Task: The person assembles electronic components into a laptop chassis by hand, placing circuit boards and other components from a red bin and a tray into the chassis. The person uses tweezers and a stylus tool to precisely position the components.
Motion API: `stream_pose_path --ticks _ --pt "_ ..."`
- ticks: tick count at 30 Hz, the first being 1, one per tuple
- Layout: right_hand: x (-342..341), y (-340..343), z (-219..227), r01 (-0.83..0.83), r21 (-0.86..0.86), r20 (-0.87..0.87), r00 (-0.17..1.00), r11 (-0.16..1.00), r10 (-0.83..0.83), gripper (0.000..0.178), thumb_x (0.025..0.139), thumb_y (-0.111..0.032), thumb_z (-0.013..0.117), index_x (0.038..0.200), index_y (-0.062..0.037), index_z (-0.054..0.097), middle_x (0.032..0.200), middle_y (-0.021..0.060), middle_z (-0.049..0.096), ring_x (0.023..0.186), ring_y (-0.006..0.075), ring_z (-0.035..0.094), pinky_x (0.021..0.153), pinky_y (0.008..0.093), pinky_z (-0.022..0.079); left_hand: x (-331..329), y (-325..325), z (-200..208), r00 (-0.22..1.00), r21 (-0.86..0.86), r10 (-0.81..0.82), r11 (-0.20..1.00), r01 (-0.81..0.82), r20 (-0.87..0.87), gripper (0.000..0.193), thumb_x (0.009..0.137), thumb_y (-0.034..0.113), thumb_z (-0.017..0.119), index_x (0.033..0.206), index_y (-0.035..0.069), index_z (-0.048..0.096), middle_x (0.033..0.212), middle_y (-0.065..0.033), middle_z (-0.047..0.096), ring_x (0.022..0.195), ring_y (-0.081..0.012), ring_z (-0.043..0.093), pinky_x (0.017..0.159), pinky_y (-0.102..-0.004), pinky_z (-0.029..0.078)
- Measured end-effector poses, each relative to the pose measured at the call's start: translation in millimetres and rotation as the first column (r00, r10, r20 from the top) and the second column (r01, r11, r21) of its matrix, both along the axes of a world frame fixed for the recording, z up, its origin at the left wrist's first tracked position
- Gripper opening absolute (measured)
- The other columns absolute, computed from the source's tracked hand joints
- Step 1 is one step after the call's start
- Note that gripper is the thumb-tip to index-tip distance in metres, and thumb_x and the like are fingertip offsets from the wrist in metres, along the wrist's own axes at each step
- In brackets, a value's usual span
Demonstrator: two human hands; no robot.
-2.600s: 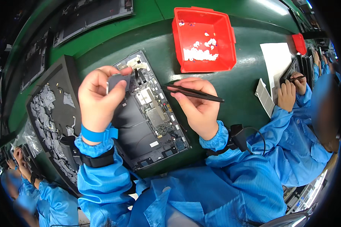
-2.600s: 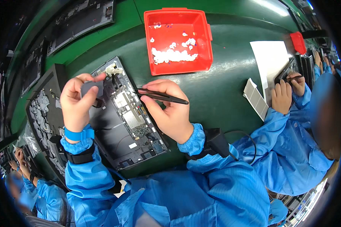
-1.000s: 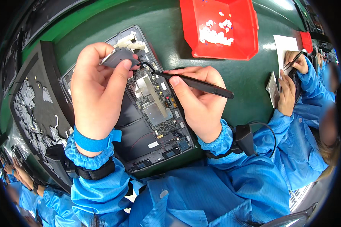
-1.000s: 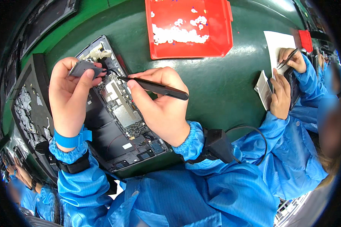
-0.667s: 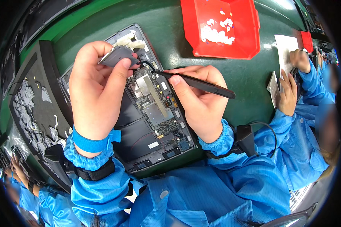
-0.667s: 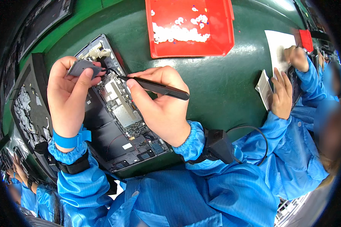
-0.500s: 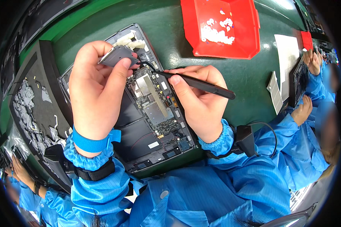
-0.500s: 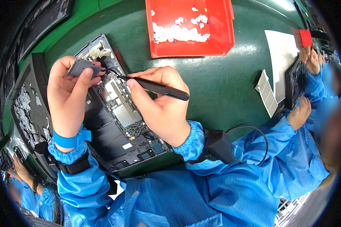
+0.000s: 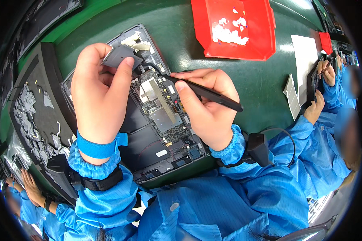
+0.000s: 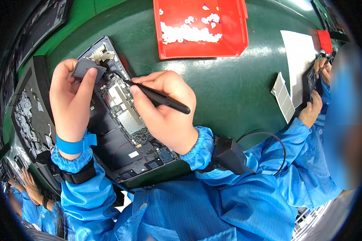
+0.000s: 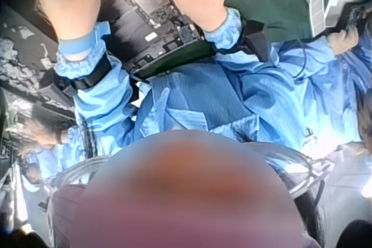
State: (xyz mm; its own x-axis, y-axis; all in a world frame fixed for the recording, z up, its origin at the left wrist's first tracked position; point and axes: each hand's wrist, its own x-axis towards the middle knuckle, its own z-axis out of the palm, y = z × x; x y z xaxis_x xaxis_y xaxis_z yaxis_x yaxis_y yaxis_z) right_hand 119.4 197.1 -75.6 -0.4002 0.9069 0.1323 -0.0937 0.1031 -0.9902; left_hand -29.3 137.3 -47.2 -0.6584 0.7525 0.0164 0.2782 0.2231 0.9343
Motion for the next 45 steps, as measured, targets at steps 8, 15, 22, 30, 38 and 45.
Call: stream_pose_path --ticks 8,15,22,30,38,45 --pt "-1.0 1.3 -5.8 -0.049 0.306 0.006 0.999 0.951 0.049 0.018 0.067 0.009 0.065 0.072 0.0009 0.050 0.072 0.0133 0.057 0.073 0.0257 0.063 0.067 0.0331 0.051 4.6 1.4 0.8 0.967 -0.205 -0.019 0.978 -0.034 -0.254 0.051 0.063 0.011 0.076 0.104 0.001 0.047 0.073 -0.0069 0.052 0.057 -0.0124 0.049 0.051 -0.0249 0.044" --pt "-1.6 3.6 -9.0 -0.078 0.405 -0.022 0.995 0.911 0.095 0.020 0.065 0.011 0.065 0.072 0.0009 0.050 0.071 0.0135 0.057 0.071 0.0272 0.062 0.067 0.0350 0.052 7.9 4.6 2.0 0.939 -0.234 -0.043 0.971 -0.041 -0.342 0.063 0.057 0.013 0.080 0.108 0.002 0.045 0.075 -0.0081 0.052 0.063 -0.0162 0.051 0.055 -0.0284 0.046" --pt "-2.0 4.7 -6.5 -0.074 0.494 -0.014 0.996 0.866 0.093 0.019 0.063 0.010 0.067 0.070 0.0013 0.051 0.069 0.0128 0.057 0.069 0.0279 0.063 0.065 0.0358 0.052 10.0 5.7 3.4 0.918 -0.225 -0.042 0.973 -0.052 -0.394 0.063 0.057 0.013 0.080 0.108 0.001 0.045 0.075 -0.0089 0.053 0.069 -0.0198 0.053 0.060 -0.0310 0.047" --pt "1.4 3.4 -9.4 -0.037 0.475 -0.026 0.998 0.879 0.057 0.017 0.064 0.007 0.066 0.071 0.0012 0.052 0.071 0.0125 0.056 0.073 0.0292 0.061 0.067 0.0373 0.051 11.5 5.5 -6.4 0.845 -0.162 -0.070 0.987 -0.020 -0.531 0.069 0.056 0.010 0.077 0.115 0.000 0.043 0.081 -0.0057 0.047 0.070 -0.0143 0.044 0.062 -0.0261 0.043" --pt "52.9 -7.2 31.2 -0.278 0.044 0.504 0.835 0.960 0.218 0.019 0.070 -0.002 0.050 0.087 0.0017 0.056 0.079 0.0190 0.058 0.077 0.0342 0.057 0.070 0.0393 0.046 5.6 5.4 -0.6 0.898 -0.162 -0.046 0.986 -0.028 -0.437 0.061 0.063 0.015 0.073 0.113 -0.004 0.043 0.099 -0.0175 0.049 0.086 -0.0255 0.052 0.074 -0.0340 0.047" --pt "34.8 2.0 26.0 -0.402 0.071 0.819 0.546 0.913 0.177 0.031 0.072 -0.027 0.063 0.079 0.0031 0.059 0.073 0.0218 0.060 0.073 0.0386 0.058 0.068 0.0446 0.046 -13.7 4.7 -25.8 0.993 0.025 0.022 0.999 -0.019 -0.113 0.040 0.074 0.012 0.066 0.105 -0.006 0.048 0.089 -0.0102 0.052 0.067 -0.0122 0.052 0.061 -0.0257 0.047"
